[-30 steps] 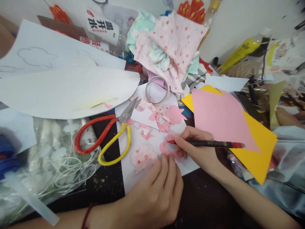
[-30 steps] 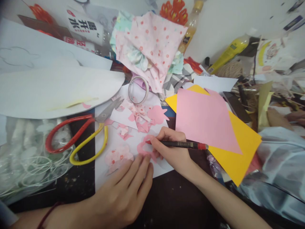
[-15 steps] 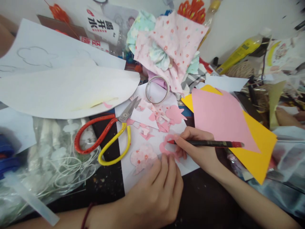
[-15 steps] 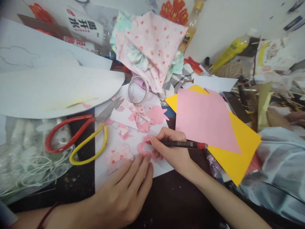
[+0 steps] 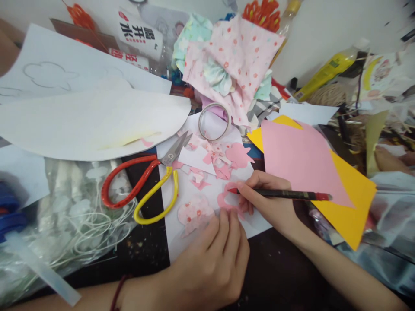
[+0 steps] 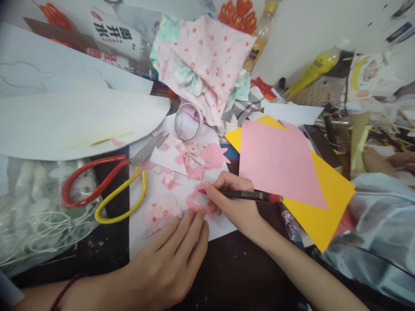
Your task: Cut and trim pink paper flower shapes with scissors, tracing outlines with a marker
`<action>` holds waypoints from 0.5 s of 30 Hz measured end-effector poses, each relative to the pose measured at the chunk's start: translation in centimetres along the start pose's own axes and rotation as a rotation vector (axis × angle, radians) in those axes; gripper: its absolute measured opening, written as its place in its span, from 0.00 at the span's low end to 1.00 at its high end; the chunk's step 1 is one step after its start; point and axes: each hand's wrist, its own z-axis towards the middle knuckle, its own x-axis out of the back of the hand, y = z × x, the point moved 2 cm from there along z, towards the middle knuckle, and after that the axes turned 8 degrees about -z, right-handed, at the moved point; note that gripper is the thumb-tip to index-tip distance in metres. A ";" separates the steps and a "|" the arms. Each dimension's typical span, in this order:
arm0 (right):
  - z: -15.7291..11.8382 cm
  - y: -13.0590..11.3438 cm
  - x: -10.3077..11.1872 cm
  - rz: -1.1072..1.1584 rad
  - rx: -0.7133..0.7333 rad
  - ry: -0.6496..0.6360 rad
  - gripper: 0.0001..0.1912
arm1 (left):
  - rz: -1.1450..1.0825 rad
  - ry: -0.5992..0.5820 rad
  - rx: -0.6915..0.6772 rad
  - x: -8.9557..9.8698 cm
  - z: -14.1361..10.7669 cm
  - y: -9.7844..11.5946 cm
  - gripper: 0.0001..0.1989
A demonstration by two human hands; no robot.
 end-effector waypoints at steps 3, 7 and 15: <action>-0.1 0.1 0.0 -0.013 -0.007 -0.016 0.17 | 0.004 -0.005 -0.006 -0.1 0.0 -0.1 0.22; 0.0 0.0 0.0 -0.012 -0.001 -0.016 0.17 | 0.002 -0.004 -0.004 0.0 0.1 -0.1 0.22; 0.1 0.1 0.0 0.044 0.027 0.002 0.15 | -0.001 -0.005 -0.005 0.1 -0.1 0.0 0.22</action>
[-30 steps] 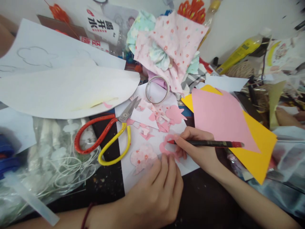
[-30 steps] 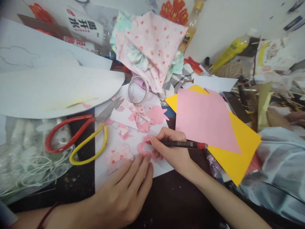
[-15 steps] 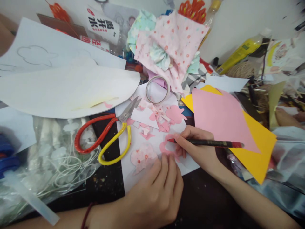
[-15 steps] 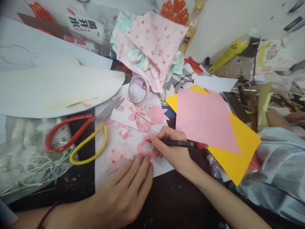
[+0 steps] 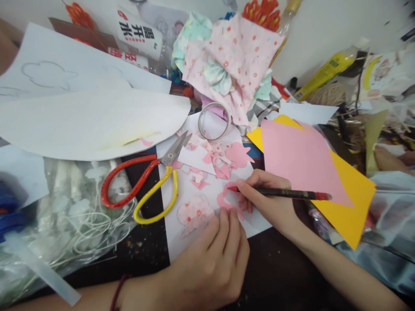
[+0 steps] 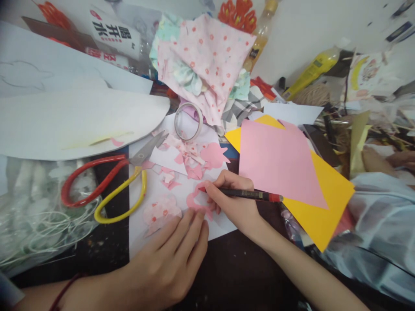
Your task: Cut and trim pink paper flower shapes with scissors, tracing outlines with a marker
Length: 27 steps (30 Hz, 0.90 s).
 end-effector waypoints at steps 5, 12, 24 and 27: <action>-0.1 0.2 0.1 -0.029 -0.017 -0.019 0.16 | -0.005 -0.004 0.004 -0.1 0.0 0.0 0.22; 0.0 0.0 0.0 -0.026 -0.009 -0.003 0.16 | 0.006 0.006 0.009 0.0 0.0 -0.1 0.22; 0.1 -0.2 0.1 -0.011 -0.002 0.001 0.15 | -0.002 0.031 0.016 -0.1 0.2 -0.1 0.21; 0.0 -0.2 0.0 -0.031 -0.029 -0.006 0.16 | 0.000 0.034 0.007 -0.2 0.1 0.0 0.21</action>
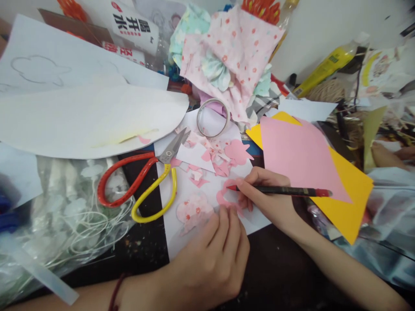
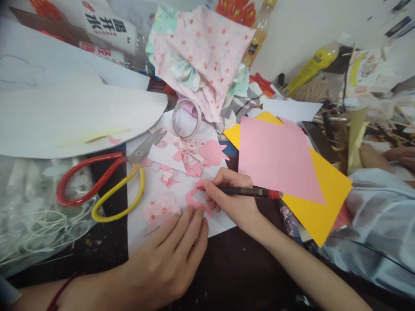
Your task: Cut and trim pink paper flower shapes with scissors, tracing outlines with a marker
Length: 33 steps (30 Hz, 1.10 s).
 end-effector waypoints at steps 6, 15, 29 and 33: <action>-0.2 0.1 0.0 -0.003 -0.009 -0.025 0.16 | -0.006 -0.006 0.000 0.0 0.0 0.0 0.21; -0.1 0.4 0.1 0.006 0.012 -0.028 0.16 | -0.007 0.007 0.002 -0.1 0.1 0.0 0.21; -0.1 0.2 0.1 0.002 0.012 -0.023 0.16 | 0.001 -0.006 -0.014 0.0 0.1 -0.2 0.21; -0.1 0.3 0.1 0.010 0.012 -0.022 0.16 | -0.001 -0.003 -0.016 0.1 0.0 -0.2 0.21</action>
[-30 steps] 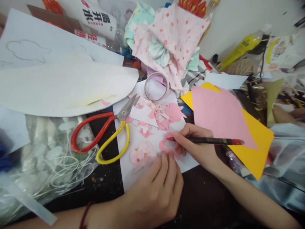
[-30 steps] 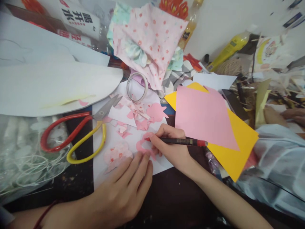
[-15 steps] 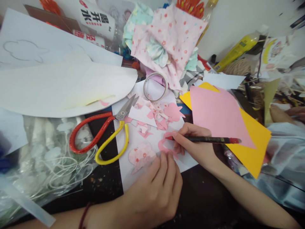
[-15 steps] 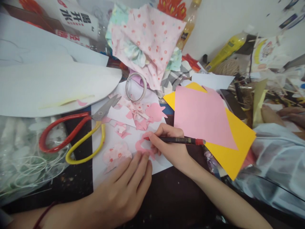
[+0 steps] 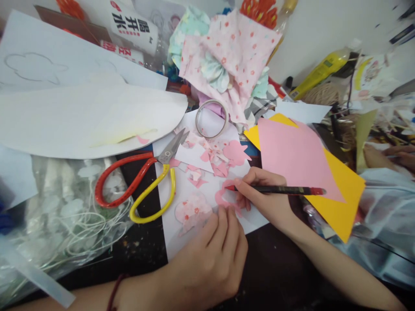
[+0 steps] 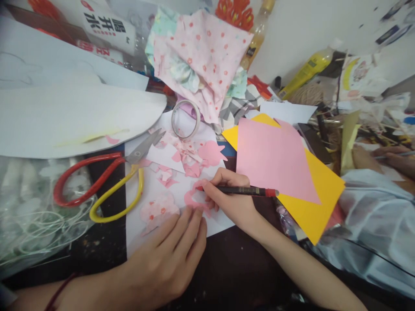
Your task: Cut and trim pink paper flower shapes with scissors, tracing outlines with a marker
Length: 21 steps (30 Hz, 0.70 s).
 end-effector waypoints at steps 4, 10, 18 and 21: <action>0.1 0.0 -0.1 -0.013 -0.021 -0.003 0.17 | 0.001 0.017 0.007 -0.1 0.0 0.1 0.21; 0.2 -0.1 0.0 0.003 0.005 0.012 0.16 | 0.006 0.000 0.001 -0.2 0.1 0.0 0.21; 0.1 -0.1 -0.1 -0.008 -0.027 -0.002 0.17 | -0.002 0.012 0.029 -0.2 -0.1 0.3 0.21; 0.2 -0.2 0.0 -0.006 -0.025 0.003 0.17 | 0.004 0.014 0.006 -0.2 0.0 0.2 0.21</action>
